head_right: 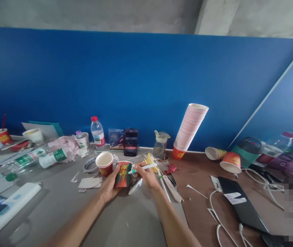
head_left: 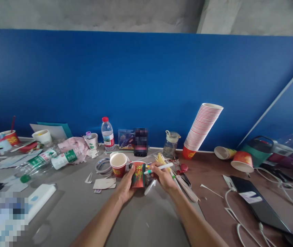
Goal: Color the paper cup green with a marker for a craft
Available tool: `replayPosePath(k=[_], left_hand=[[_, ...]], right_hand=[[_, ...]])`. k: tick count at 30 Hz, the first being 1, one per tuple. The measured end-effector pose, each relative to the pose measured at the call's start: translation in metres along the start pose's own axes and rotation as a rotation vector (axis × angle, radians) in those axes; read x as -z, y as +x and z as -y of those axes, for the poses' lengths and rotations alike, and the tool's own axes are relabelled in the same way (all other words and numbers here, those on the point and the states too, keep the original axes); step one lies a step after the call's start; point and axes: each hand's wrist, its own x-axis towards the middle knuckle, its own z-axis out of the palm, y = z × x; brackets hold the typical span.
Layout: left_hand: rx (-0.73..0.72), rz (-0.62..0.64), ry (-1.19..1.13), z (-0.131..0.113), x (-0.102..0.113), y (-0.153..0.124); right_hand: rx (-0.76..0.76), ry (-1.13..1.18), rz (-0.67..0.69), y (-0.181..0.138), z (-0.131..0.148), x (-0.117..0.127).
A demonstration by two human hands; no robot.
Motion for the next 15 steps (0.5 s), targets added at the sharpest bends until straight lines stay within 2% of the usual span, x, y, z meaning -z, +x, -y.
replayPosePath(k=[2, 6, 11, 15], left_hand=[[0.006, -0.004, -0.007, 0.0005, 0.0005, 0.0005], [0.000, -0.010, -0.020, 0.0002, 0.0000, 0.0007], [0.031, -0.028, -0.051, -0.0009, -0.0014, 0.0004], [0.022, -0.026, -0.062, -0.0002, 0.0003, 0.0023]], right_hand=[[-0.044, -0.021, 0.055, 0.0001, -0.0014, 0.0006], [0.051, 0.028, -0.082, 0.0013, -0.0037, 0.0027], [-0.036, -0.006, 0.078, -0.0002, -0.0020, 0.0019], [0.013, 0.058, -0.013, 0.0005, -0.0027, 0.0006]])
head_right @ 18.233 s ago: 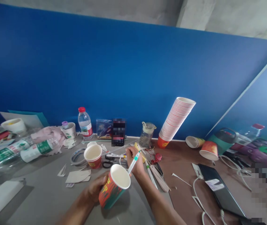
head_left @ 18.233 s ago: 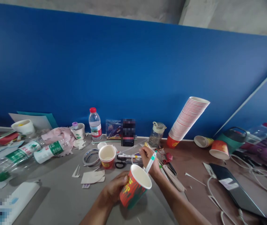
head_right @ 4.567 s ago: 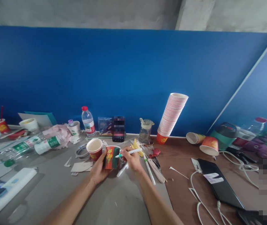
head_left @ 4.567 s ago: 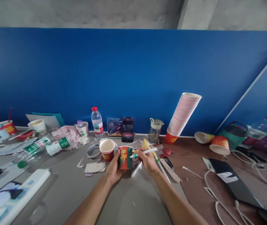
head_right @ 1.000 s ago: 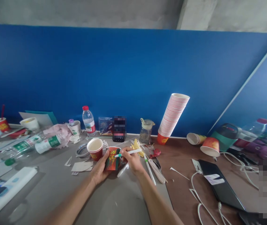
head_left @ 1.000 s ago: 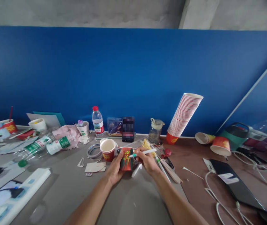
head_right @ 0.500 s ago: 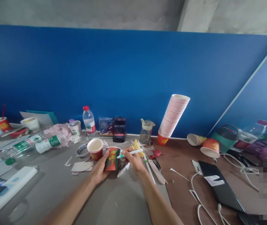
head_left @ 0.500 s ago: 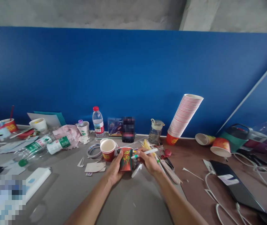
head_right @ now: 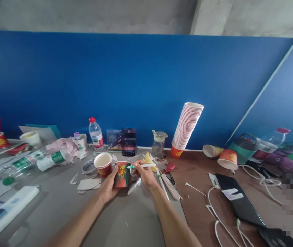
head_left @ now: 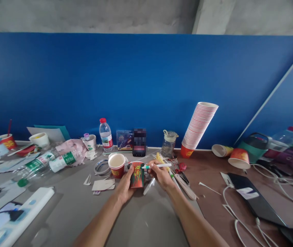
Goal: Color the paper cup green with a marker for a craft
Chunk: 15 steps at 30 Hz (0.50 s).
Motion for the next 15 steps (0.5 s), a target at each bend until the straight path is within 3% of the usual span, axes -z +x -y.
replayPosePath(k=[5, 9, 13, 15], left_hand=[[0.015, 0.046, 0.008, -0.0011, 0.0007, 0.0001], [-0.006, 0.072, -0.012, -0.0029, -0.0014, -0.0023], [-0.015, 0.089, -0.013, -0.0045, -0.0041, -0.0065], [-0.029, 0.054, -0.012, -0.0051, -0.0050, -0.0084]], right_hand=[[-0.091, -0.017, 0.150, 0.0002, -0.0019, 0.0005], [-0.025, 0.009, 0.054, -0.0006, -0.0021, 0.0007], [-0.048, -0.034, 0.132, -0.0020, -0.0022, 0.0020], [-0.009, -0.025, 0.092, -0.0021, -0.0016, 0.0019]])
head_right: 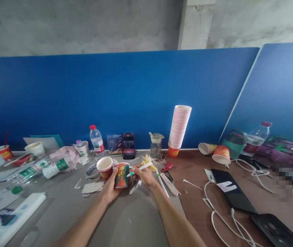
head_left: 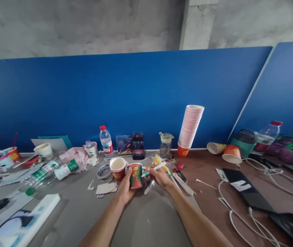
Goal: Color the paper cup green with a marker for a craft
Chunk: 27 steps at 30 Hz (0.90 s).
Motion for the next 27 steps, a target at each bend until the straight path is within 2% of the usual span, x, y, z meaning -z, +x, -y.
replayPosePath(k=[2, 7, 11, 14, 19, 23, 27], left_hand=[[-0.003, -0.037, 0.003, -0.0003, -0.0007, -0.0012], [0.020, 0.007, 0.012, 0.0003, -0.0005, -0.0005], [0.020, -0.017, 0.029, 0.0026, 0.0030, 0.0042], [0.026, 0.023, 0.030, 0.0044, 0.0059, 0.0070], [0.000, 0.045, 0.003, 0.0047, 0.0056, 0.0059], [0.022, 0.068, 0.015, 0.0037, 0.0034, 0.0043], [0.014, -0.013, -0.004, 0.0031, 0.0038, 0.0043]], right_hand=[[0.042, 0.001, -0.032, 0.0000, 0.0010, -0.0008], [-0.015, -0.032, 0.087, 0.0004, 0.0008, -0.0031], [0.009, -0.041, 0.045, 0.0018, -0.0013, -0.0032], [-0.020, -0.066, 0.107, 0.0015, -0.0010, -0.0040], [0.005, -0.056, 0.059, -0.0007, 0.0005, -0.0051], [-0.018, -0.106, 0.125, -0.0013, 0.0013, -0.0043], [-0.014, -0.091, 0.052, 0.0008, 0.0013, -0.0024]])
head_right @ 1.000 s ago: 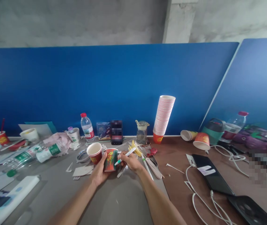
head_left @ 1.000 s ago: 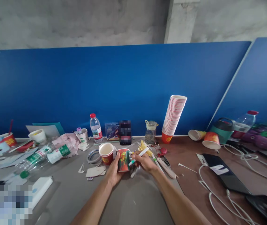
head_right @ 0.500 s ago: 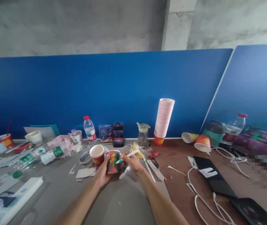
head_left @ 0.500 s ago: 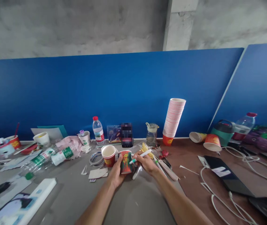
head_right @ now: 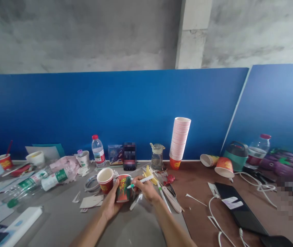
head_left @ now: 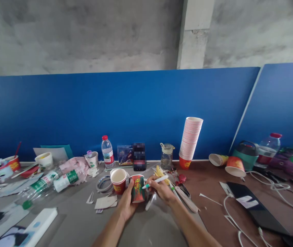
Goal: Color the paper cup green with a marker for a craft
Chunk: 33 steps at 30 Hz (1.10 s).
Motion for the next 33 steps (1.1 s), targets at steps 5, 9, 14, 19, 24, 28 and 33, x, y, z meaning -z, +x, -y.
replayPosePath(k=[5, 9, 14, 19, 24, 28, 33], left_hand=[[0.003, 0.022, -0.002, -0.0005, 0.0019, -0.0007], [-0.005, -0.010, -0.013, -0.0012, 0.0003, -0.0016], [0.022, -0.029, 0.022, -0.0036, -0.0016, -0.0022], [0.027, -0.005, -0.022, -0.0048, -0.0022, -0.0021], [0.026, -0.017, 0.005, -0.0045, -0.0016, -0.0026], [0.011, -0.078, -0.015, -0.0050, -0.0021, -0.0019], [0.036, -0.051, -0.052, -0.0055, -0.0034, -0.0013]], right_hand=[[-0.057, 0.021, 0.132, 0.0020, -0.0019, 0.0015], [-0.026, 0.074, 0.058, 0.0023, -0.0021, 0.0032], [-0.065, 0.045, 0.164, 0.0019, -0.0035, 0.0027], [-0.029, 0.066, 0.041, 0.0014, -0.0025, -0.0015], [-0.025, 0.035, 0.076, -0.0003, 0.0007, -0.0021], [-0.030, 0.018, 0.064, 0.0025, 0.0013, 0.0020], [-0.053, 0.032, 0.083, 0.0024, 0.0057, 0.0026]])
